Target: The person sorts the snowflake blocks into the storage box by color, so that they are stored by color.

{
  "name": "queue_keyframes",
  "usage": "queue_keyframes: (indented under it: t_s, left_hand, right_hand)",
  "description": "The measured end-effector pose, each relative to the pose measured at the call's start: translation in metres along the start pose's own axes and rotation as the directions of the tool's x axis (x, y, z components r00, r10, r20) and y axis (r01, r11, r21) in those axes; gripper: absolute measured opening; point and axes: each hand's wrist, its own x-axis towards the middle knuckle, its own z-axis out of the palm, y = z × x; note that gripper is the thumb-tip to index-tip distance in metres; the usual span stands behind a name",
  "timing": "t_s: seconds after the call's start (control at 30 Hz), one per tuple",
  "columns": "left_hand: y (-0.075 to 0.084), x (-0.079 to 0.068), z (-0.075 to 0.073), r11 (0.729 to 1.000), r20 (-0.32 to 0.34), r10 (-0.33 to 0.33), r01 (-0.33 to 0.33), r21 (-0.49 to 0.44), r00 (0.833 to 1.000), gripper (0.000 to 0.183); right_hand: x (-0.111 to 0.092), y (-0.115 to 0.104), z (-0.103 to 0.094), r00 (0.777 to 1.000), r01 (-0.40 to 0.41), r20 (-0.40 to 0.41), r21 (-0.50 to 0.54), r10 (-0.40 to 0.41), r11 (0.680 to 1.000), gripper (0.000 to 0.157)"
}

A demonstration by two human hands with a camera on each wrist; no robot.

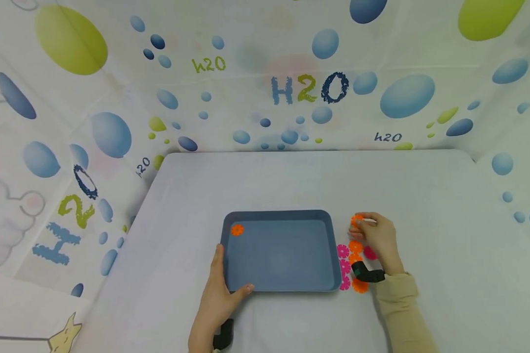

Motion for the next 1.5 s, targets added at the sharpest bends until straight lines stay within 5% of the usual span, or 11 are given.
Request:
queue_keyframes:
  t_s: [0.3, 0.6, 0.7, 1.0, 1.5]
  left_hand:
    - [-0.002, -0.001, -0.001, 1.000, -0.007, 0.013, -0.013, 0.000, 1.000, 0.119]
    - [-0.001, 0.000, -0.002, 1.000, -0.004, 0.011, -0.011, -0.011, 1.000, 0.119]
    - [0.000, 0.000, -0.003, 1.000, -0.010, 0.019, -0.019, -0.016, 1.000, 0.118]
    - [0.000, -0.001, -0.001, 0.998, -0.031, 0.059, -0.060, -0.031, 0.998, 0.115]
    - [0.002, -0.001, 0.001, 0.998, -0.039, 0.040, -0.041, -0.040, 0.998, 0.114]
  right_hand:
    - [-0.002, -0.034, 0.019, 0.989, 0.057, 0.123, 0.197, -0.082, 0.979, 0.049]
    - [-0.001, -0.075, 0.092, 0.925, 0.126, 0.332, 0.193, -0.186, 0.973, 0.034]
    - [-0.001, -0.080, 0.121, 0.903, 0.100, 0.396, 0.176, -0.163, 0.979, 0.029]
    - [0.002, -0.062, 0.188, 0.905, -0.030, 0.425, 0.074, -0.005, 0.997, 0.026]
    - [0.004, -0.056, 0.198, 0.912, -0.016, 0.407, -0.085, 0.050, 0.996, 0.024]
